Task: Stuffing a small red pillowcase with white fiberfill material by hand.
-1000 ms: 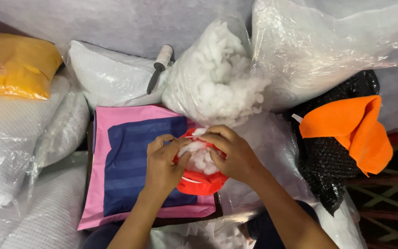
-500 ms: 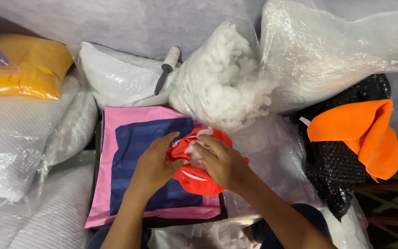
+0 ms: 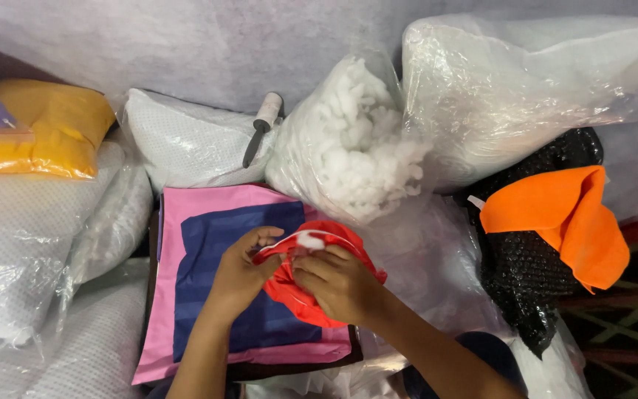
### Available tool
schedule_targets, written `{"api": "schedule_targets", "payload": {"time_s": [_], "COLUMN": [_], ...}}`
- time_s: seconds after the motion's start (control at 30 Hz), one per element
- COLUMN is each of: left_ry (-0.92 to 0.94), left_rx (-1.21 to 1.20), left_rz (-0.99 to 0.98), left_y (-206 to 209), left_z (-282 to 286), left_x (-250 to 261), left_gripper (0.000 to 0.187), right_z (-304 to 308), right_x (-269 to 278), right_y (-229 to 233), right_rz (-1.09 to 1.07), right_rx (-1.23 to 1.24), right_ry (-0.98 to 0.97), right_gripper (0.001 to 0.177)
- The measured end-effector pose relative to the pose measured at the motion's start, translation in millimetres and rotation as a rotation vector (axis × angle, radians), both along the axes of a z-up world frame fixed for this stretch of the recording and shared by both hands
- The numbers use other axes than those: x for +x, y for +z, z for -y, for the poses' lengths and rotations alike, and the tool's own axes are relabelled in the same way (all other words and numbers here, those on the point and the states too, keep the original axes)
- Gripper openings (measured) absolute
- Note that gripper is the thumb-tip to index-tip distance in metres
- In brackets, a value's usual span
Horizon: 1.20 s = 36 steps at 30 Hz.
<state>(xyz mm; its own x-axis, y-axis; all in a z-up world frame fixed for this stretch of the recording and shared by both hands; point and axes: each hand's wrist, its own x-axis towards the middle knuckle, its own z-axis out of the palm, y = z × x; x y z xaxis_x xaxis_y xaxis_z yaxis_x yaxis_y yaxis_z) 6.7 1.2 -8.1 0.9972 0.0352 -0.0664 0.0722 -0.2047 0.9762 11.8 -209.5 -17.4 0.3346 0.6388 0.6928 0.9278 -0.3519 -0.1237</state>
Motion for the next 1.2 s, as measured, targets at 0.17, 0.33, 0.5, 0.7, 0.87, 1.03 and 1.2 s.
{"api": "schedule_targets", "payload": {"time_s": [0.17,0.33,0.5,0.7,0.87,1.03,1.2], "left_ry": [0.011,-0.011,-0.073,-0.06,-0.025,-0.025,-0.035], "left_rx": [0.038,0.107,0.155,0.08,0.123,0.212,0.191], "left_rz": [0.022,0.298,0.444,0.389,0.457,0.506,0.426], "left_y": [12,5,9,14,17,15,25], "left_z": [11,18,21,23,24,23,23], "left_x": [-3,-5,-2,-6,-4,-7,-10], "left_gripper": [0.044,0.049,0.049,0.032,0.031,0.03,0.029], "right_z": [36,42,47,46,37,35,30], "right_x": [31,49,81,73,55,78,77], "right_y": [25,59,26,45,65,37,54], "right_rz": [0.06,-0.262,-0.175,-0.129,-0.32,-0.298,-0.282], "right_rx": [0.136,0.22,0.246,0.477,0.532,0.323,0.606], "right_ry": [-0.397,-0.569,-0.553,-0.597,-0.435,-0.517,-0.564], "right_gripper": [0.021,0.048,0.025,0.014,0.026,0.041,0.021]}}
